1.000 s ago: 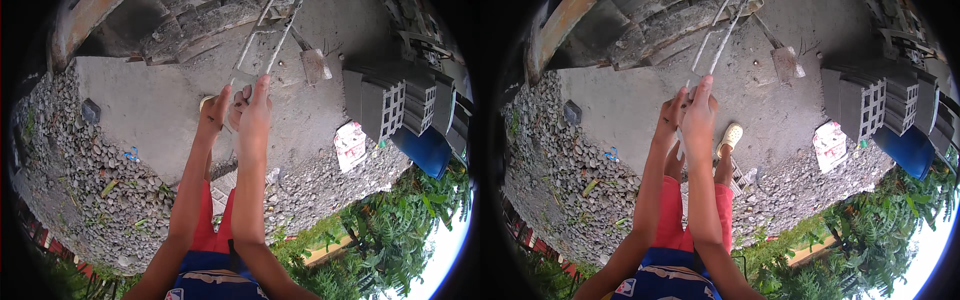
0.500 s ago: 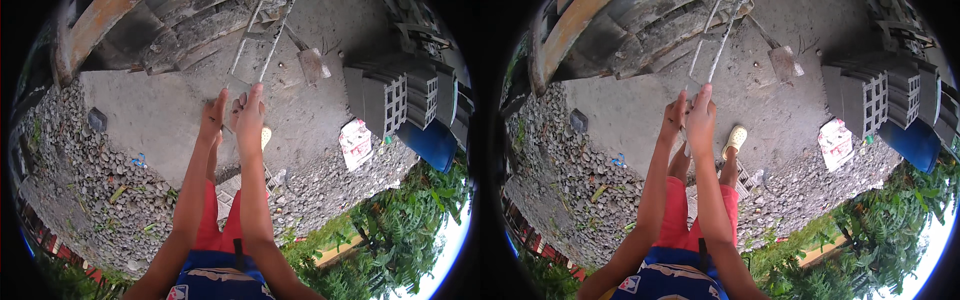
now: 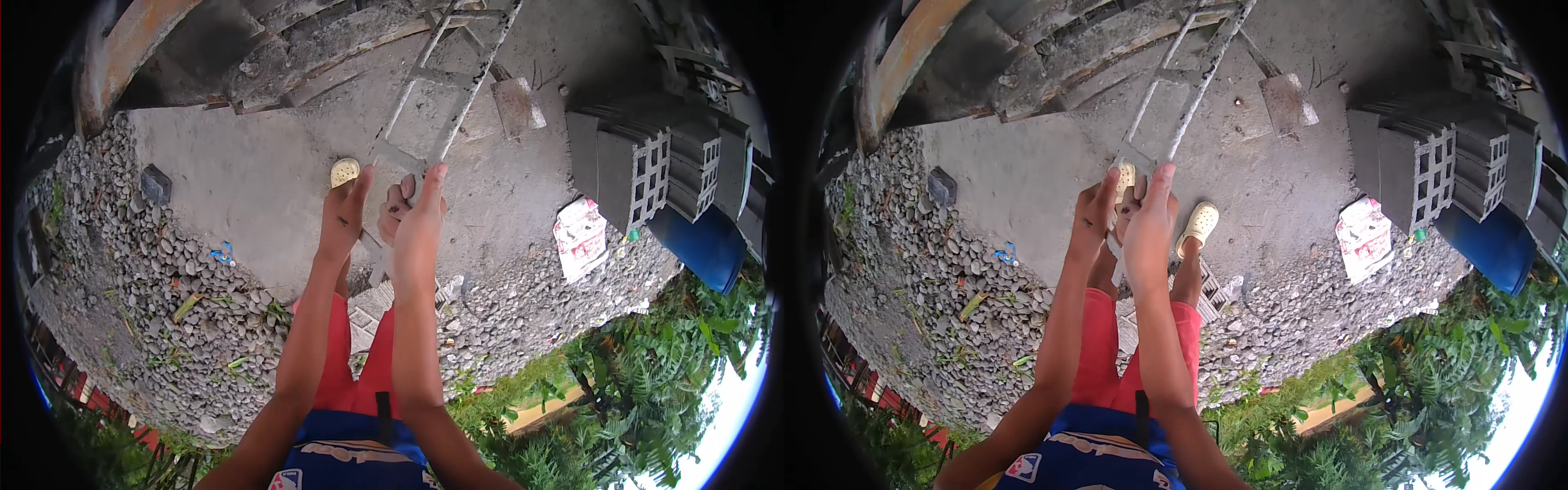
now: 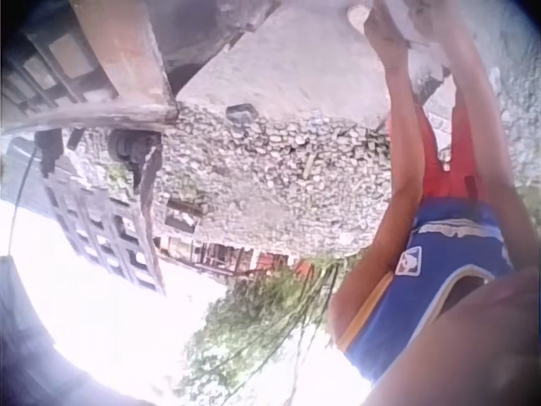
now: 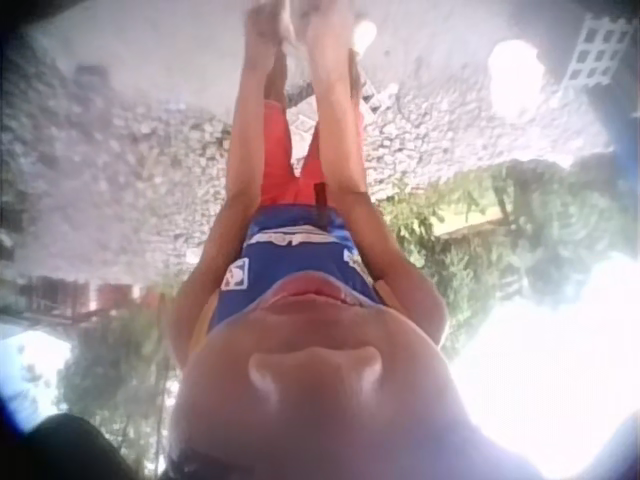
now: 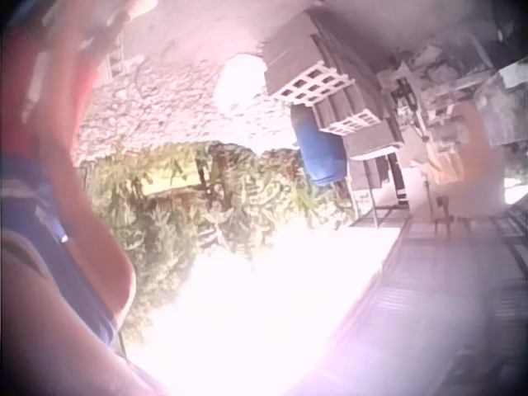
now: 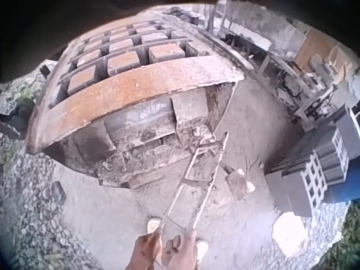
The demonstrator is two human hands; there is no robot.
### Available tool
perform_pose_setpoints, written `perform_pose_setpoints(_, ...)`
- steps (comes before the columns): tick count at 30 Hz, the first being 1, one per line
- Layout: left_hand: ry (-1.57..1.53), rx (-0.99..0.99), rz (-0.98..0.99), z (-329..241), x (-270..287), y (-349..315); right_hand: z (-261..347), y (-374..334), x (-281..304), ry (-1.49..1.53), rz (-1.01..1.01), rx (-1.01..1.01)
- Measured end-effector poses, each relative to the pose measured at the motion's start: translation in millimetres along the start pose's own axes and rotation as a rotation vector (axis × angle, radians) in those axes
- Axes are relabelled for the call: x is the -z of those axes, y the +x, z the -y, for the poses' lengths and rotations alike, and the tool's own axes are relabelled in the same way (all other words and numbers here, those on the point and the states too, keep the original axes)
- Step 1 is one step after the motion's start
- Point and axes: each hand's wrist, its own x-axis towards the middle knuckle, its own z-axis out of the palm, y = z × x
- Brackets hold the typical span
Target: The person uses a hollow block making machine by manipulating a metal frame to produce concrete blocks in an outdoor workspace.
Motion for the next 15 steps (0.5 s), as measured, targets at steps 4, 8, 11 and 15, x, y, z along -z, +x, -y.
perform_pose_setpoints(4,-0.096,-0.005,0.002,-2,-8,4,-4,2,-5,-0.036,-0.056,0.107)
perform_pose_setpoints(8,-0.125,0.003,0.058,11,-7,26,1,21,-3,-0.072,0.001,0.095)
perform_pose_setpoints(11,-0.033,-0.022,0.054,0,-12,9,11,13,-4,-0.058,-0.016,0.072)
perform_pose_setpoints(15,-0.022,0.024,0.038,-16,-11,2,0,-13,-7,0.013,-0.143,0.154)
